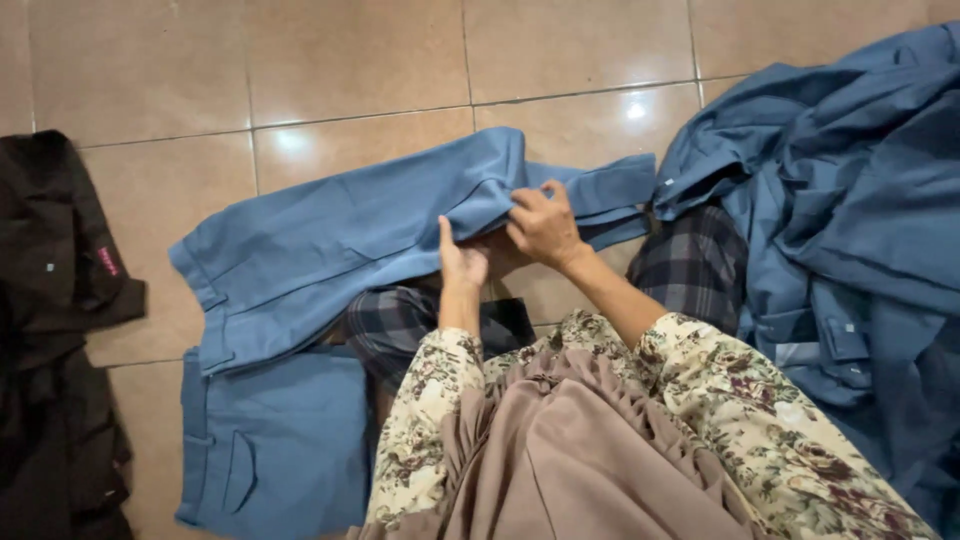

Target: The person is sitting on the floor folding several pairs of blue trousers.

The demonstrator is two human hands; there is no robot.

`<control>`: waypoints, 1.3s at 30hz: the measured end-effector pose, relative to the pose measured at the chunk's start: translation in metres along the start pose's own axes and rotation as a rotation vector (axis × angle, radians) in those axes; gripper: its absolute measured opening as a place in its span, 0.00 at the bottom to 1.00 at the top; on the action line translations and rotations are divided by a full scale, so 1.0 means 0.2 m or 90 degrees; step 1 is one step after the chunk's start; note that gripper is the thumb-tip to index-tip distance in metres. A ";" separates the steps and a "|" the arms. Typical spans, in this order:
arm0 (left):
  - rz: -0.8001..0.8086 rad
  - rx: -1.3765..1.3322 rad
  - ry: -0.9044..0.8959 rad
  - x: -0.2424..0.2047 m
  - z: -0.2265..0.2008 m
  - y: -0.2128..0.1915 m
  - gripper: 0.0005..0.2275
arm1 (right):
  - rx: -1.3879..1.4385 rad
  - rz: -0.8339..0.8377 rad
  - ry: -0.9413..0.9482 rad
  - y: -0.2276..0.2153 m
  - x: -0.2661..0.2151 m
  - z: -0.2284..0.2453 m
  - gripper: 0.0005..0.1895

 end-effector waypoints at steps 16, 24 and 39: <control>-0.116 0.227 0.467 -0.46 -1.14 0.25 0.30 | -0.107 0.055 0.026 0.43 -0.43 -0.41 0.05; 0.053 0.226 0.371 -0.47 -1.37 0.77 0.19 | -0.163 -0.046 0.002 -0.13 0.30 -0.80 0.07; -0.257 0.174 0.112 0.09 -0.84 -0.52 0.34 | 0.159 0.539 0.177 0.66 -0.95 -0.92 0.17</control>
Point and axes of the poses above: each hand's wrist, its own x-axis towards the middle knuckle, its own y-axis out of the palm, z = x × y, the point moved 9 cm from there along x, towards the middle knuckle, and after that the axes turned 12 degrees about -x, right-handed, at the moved point
